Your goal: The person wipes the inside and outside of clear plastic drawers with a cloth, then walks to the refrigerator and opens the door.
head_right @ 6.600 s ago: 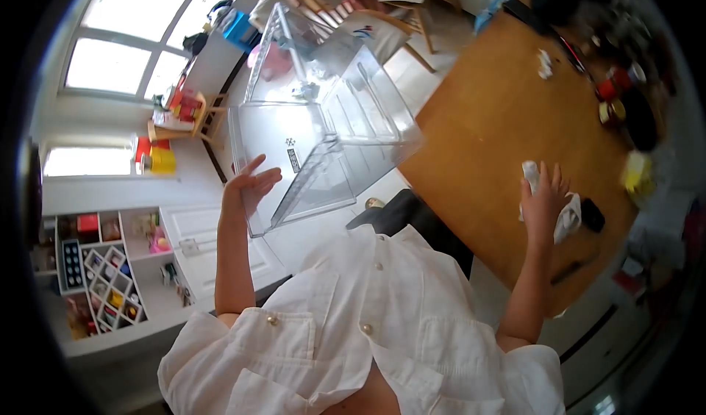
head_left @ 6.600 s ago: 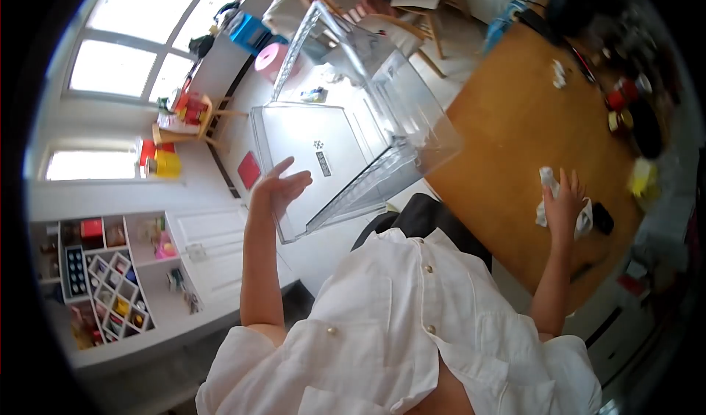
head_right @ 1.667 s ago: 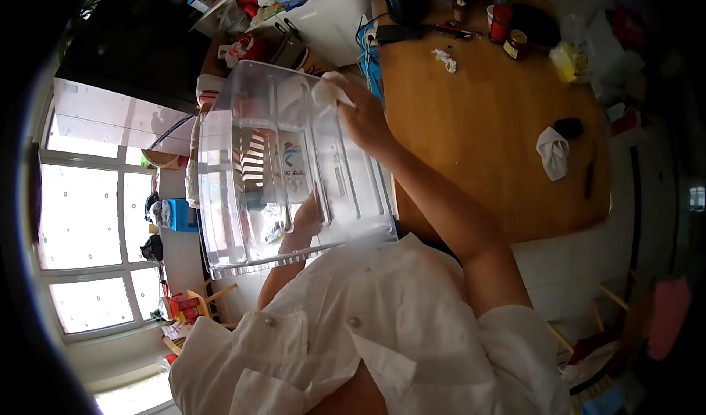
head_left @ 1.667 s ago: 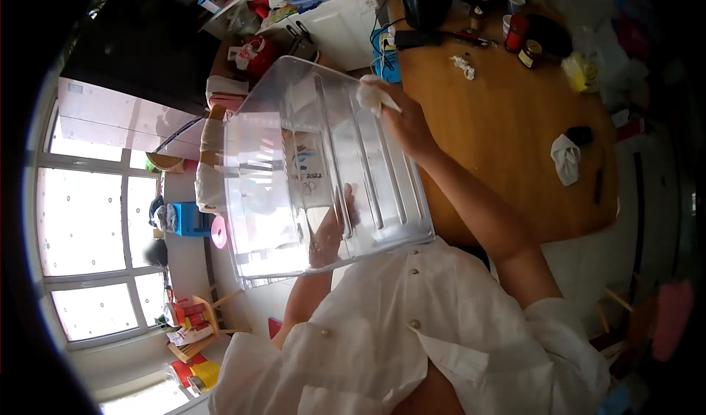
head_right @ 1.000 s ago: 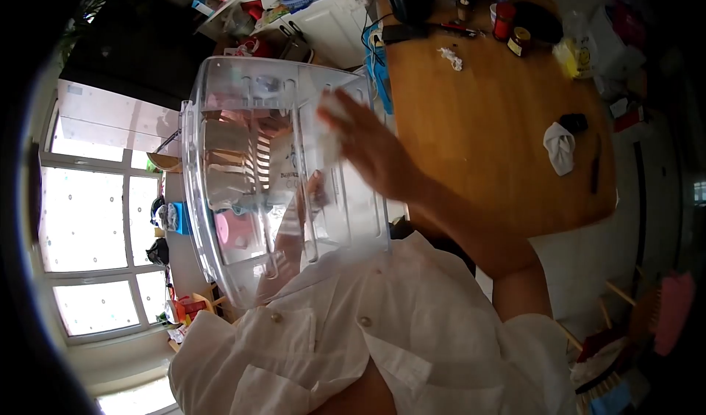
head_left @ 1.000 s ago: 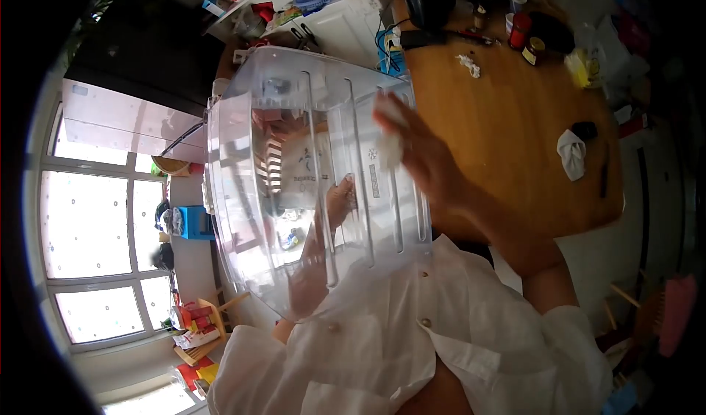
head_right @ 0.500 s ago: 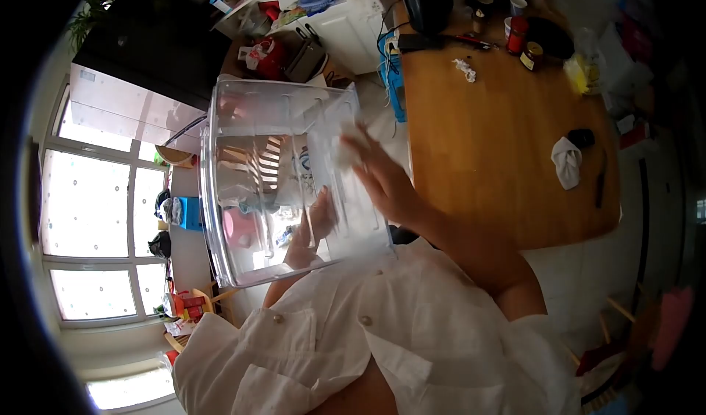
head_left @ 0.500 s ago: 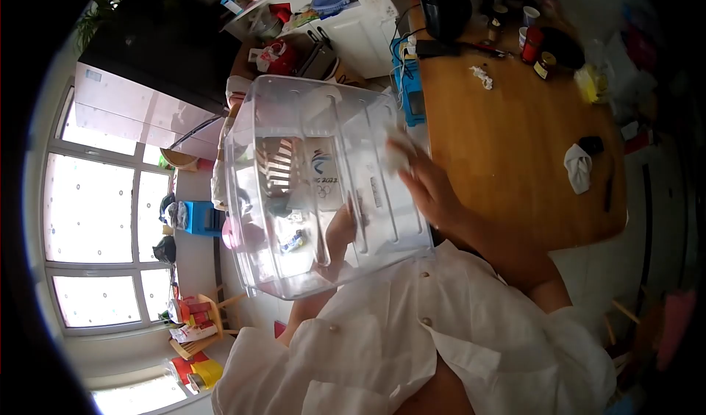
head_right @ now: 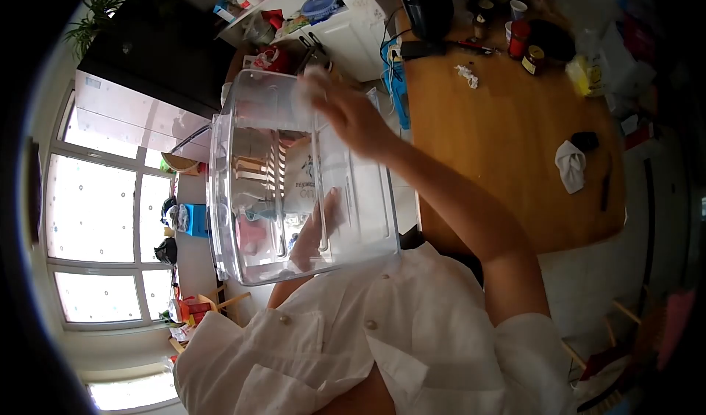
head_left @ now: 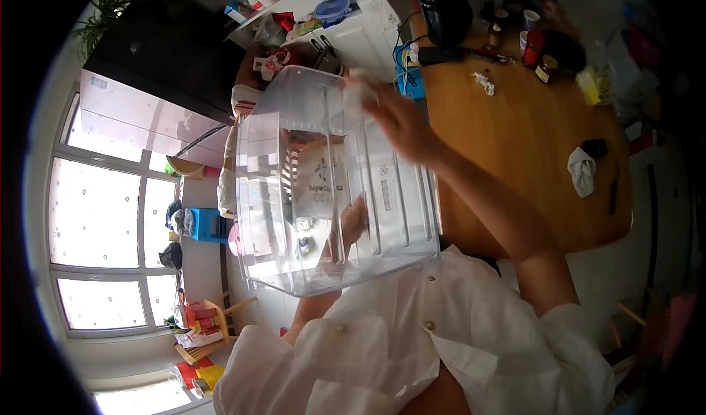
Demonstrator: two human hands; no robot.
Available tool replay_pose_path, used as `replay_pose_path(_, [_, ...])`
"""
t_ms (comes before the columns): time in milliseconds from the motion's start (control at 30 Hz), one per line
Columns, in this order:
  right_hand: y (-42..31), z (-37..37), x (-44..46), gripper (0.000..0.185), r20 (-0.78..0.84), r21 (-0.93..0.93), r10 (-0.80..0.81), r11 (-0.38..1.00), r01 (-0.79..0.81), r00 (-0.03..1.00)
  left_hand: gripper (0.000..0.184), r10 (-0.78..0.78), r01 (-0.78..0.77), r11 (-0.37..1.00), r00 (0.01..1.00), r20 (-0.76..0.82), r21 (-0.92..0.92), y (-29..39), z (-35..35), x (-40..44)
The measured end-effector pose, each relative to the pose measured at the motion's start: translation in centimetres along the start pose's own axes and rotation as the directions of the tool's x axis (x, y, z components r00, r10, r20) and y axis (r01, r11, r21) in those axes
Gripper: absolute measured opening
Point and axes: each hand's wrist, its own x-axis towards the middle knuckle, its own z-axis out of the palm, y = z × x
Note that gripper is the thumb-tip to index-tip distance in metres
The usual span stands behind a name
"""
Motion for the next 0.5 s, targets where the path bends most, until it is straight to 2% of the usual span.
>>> replay_pose_path(33, [-0.5,-0.4,2.0,0.030,-0.030,-0.012,0.191,0.981,-0.191,0.981,0.036,0.010,-0.013,0.998,0.999,0.053,0.064,0.2,-0.3,-0.3])
replay_pose_path(67, [0.2,-0.1,3.8,0.029,-0.087,-0.042,0.300,0.952,-0.304,0.950,0.039,0.017,-0.030,0.991,0.994,0.106,0.129,0.6,-0.7,-0.7])
replay_pose_path(133, [0.7,1.0,5.5,0.040,-0.136,-0.157,0.425,0.882,-0.443,0.895,0.041,0.015,-0.026,0.988,0.997,0.071,0.151,2.5,0.7,-1.9])
replay_pose_path(167, [0.4,1.6,5.0,0.039,-0.166,-0.176,0.300,0.928,-0.328,0.939,0.040,0.001,0.001,0.994,1.000,-0.020,0.106,4.8,3.6,-4.3])
replay_pose_path(267, [-1.7,3.3,0.5,0.040,-0.159,-0.141,-0.014,0.990,-0.009,0.987,0.040,-0.012,0.012,0.998,1.000,-0.005,0.061,3.4,2.3,-2.6])
replay_pose_path(300, [-3.8,3.2,-1.2,0.046,-0.051,-0.109,-0.031,0.994,0.026,0.998,0.040,-0.015,0.014,0.999,1.000,0.010,0.050,2.2,1.0,-1.4])
replay_pose_path(333, [-5.2,3.2,-2.9,0.052,0.012,-0.100,-0.122,0.987,0.123,0.992,0.040,-0.015,0.014,0.999,1.000,0.021,0.045,1.4,0.1,-0.7])
replay_pose_path(400, [-7.4,2.7,-6.6,0.054,0.232,0.021,-0.109,0.994,0.107,0.967,0.040,-0.016,0.015,0.999,0.999,0.033,0.036,0.9,-0.8,-0.2])
replay_pose_path(433, [-8.3,2.2,-8.2,0.052,0.367,-0.001,-0.145,0.988,0.157,0.919,0.040,-0.016,0.015,0.999,0.999,0.036,0.035,1.0,-0.8,-0.2])
replay_pose_path(467, [-8.8,2.5,-9.5,0.049,0.353,0.098,-0.150,0.988,0.123,0.924,0.040,-0.017,0.015,0.999,0.999,0.035,0.038,1.1,-0.9,-0.3])
replay_pose_path(500, [-9.7,1.7,-9.3,0.049,0.418,0.104,-0.160,0.986,0.128,0.894,0.040,-0.017,0.015,0.999,0.999,0.035,0.043,1.0,-0.9,-0.3])
